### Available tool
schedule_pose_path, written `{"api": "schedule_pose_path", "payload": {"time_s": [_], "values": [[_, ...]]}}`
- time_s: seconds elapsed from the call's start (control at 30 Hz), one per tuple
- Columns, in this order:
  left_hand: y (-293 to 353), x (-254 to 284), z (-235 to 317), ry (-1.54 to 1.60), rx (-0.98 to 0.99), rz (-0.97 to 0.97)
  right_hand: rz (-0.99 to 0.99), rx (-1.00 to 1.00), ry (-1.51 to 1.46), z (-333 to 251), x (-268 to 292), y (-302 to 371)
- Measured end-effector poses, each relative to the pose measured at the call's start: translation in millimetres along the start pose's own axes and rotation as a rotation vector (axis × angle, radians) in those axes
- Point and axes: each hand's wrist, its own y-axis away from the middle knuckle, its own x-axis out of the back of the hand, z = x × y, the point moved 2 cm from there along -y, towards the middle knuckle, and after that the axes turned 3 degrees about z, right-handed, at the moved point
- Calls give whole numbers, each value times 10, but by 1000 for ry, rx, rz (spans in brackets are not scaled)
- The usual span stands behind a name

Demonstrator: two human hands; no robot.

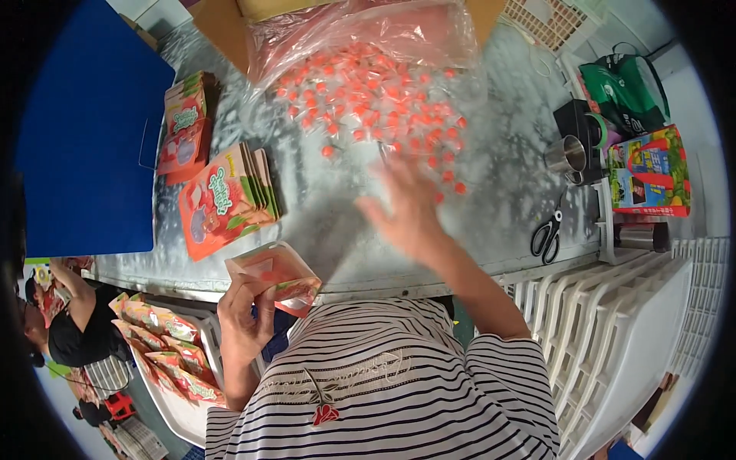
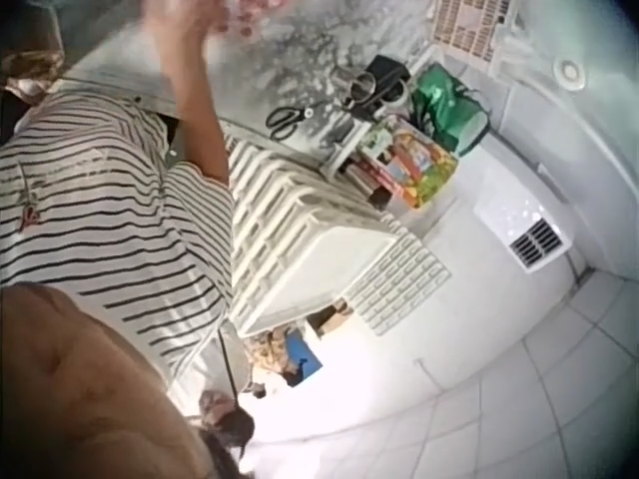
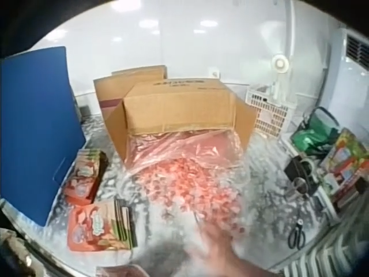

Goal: Filling and preparing product bags with individual gummy candies at a factory workstation.

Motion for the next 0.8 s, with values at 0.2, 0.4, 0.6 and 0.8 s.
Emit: {"api": "schedule_pose_path", "payload": {"time_s": [0.2,0.4,0.6,0.8], "values": [[-16,-32,-10,24,11,26,58,-215,500,1012,-144,374],[-16,-58,-8,37,35,32,-30,-194,429,449,-687,401],[13,18,-18,24,42,45,-33,-247,-182,221,-715,306],[51,15,-29,43,76,55,27,42,-88,622,-625,-120]]}}
